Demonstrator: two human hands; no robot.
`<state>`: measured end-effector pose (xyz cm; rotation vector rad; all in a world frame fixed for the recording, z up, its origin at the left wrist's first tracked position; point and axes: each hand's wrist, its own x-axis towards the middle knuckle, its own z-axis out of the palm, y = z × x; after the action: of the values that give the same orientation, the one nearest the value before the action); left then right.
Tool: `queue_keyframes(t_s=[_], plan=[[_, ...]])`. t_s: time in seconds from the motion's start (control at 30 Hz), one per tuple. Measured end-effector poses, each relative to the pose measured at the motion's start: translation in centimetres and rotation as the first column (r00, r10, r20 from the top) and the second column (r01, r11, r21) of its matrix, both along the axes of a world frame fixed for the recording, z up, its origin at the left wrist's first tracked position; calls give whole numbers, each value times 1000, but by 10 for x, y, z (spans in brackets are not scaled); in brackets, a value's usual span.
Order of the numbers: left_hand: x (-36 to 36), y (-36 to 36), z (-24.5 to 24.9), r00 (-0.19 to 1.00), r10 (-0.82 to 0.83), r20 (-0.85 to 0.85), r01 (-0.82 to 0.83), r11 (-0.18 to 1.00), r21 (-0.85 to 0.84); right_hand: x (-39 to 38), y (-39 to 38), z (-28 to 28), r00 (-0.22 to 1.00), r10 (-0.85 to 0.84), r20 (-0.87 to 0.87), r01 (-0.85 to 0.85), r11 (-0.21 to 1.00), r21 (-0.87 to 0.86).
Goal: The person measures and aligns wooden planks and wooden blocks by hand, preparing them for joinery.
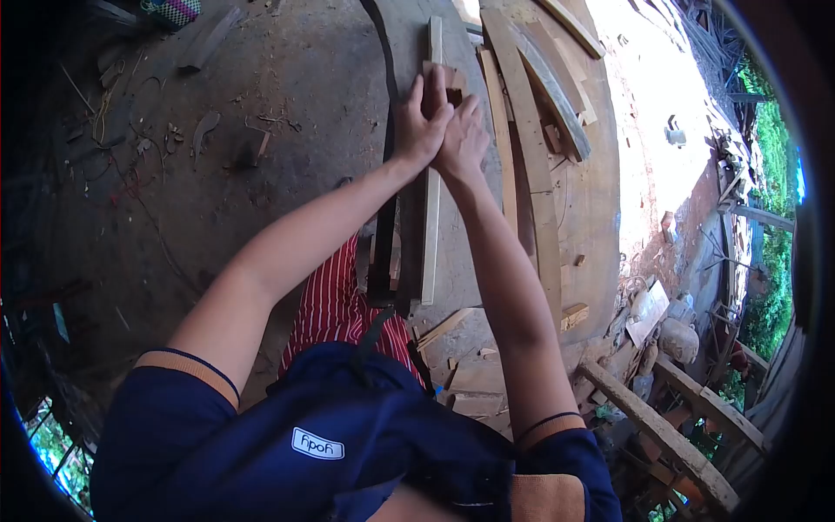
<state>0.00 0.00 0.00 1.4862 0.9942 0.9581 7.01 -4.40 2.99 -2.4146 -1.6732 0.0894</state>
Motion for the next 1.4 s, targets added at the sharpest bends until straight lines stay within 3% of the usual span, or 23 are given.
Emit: queue_keyframes(t_s=[0.07, 0.1, 0.13, 0.27, 0.33, 0.43, 0.47, 0.5, 0.63, 0.73, 0.77, 0.87, 0.97, 1.03, 1.13, 1.33, 1.37, 1.4], plan=[[-17, -43, -13, 999, 22, 24, -23, 1000, 19, -17, -38, -13, 999, 9, -39, -6, 997, 75], [-35, -133, 0, 1000, 22, 12, -21, 997, -75, -34, -122, 9, 999, 11, -49, -10, 1000, 17], [-44, -159, 3, 1000, -1, -14, 0, 999, -54, -43, -146, 15, 997, -2, -74, 0, 1000, -24], [-86, -252, 22, 994, -51, -93, 43, 996, -80, -77, -226, 29, 992, 11, -125, -24, 994, -103], [-91, -257, 30, 993, -69, -91, 60, 993, -98, -79, -232, 30, 991, 23, -134, -39, 992, -119], [-80, -232, 26, 994, -61, -90, 47, 988, -146, -70, -205, 27, 989, 38, -140, -48, 996, -73], [-72, -221, 11, 991, 14, -136, -22, 998, -55, -64, -190, 26, 991, 41, -124, -54, 993, -101], [-62, -195, 19, 998, 36, -54, -43, 992, -122, -56, -168, 27, 991, 40, -125, -55, 992, -118], [-23, -90, 8, 993, 77, 84, -72, 995, -66, -22, -72, 23, 993, 57, -106, -61, 998, -33], [12, -7, 7, 974, 123, 188, -99, 986, -133, 6, 4, 14, 998, 28, -58, -28, 1000, 2], [23, 22, 11, 970, 141, 196, -106, 979, -177, 16, 30, 11, 999, 14, -48, -13, 1000, 21], [49, 89, 9, 980, 146, 138, -139, 988, -64, 40, 92, 8, 999, -5, -36, 5, 1000, -10], [67, 136, -5, 995, 53, 80, -45, 993, -109, 56, 121, 6, 999, -29, -29, 27, 998, -60], [59, 116, 7, 992, 50, 112, -35, 990, -137, 54, 112, 3, 998, -36, -55, 32, 996, -78], [41, 77, 16, 999, 36, 26, -33, 994, -105, 39, 78, 2, 996, -65, -62, 61, 996, -63], [-13, -87, -6, 996, -11, 87, 18, 997, -80, -19, -85, 4, 998, -32, -48, 31, 999, -35], [-18, -114, -30, 999, 21, 43, -22, 999, 33, -27, -115, 3, 999, -34, -42, 32, 999, -44], [-29, -144, -17, 1000, -3, 8, 3, 1000, -4, -34, -143, -1, 997, -42, -57, 39, 997, -63]])
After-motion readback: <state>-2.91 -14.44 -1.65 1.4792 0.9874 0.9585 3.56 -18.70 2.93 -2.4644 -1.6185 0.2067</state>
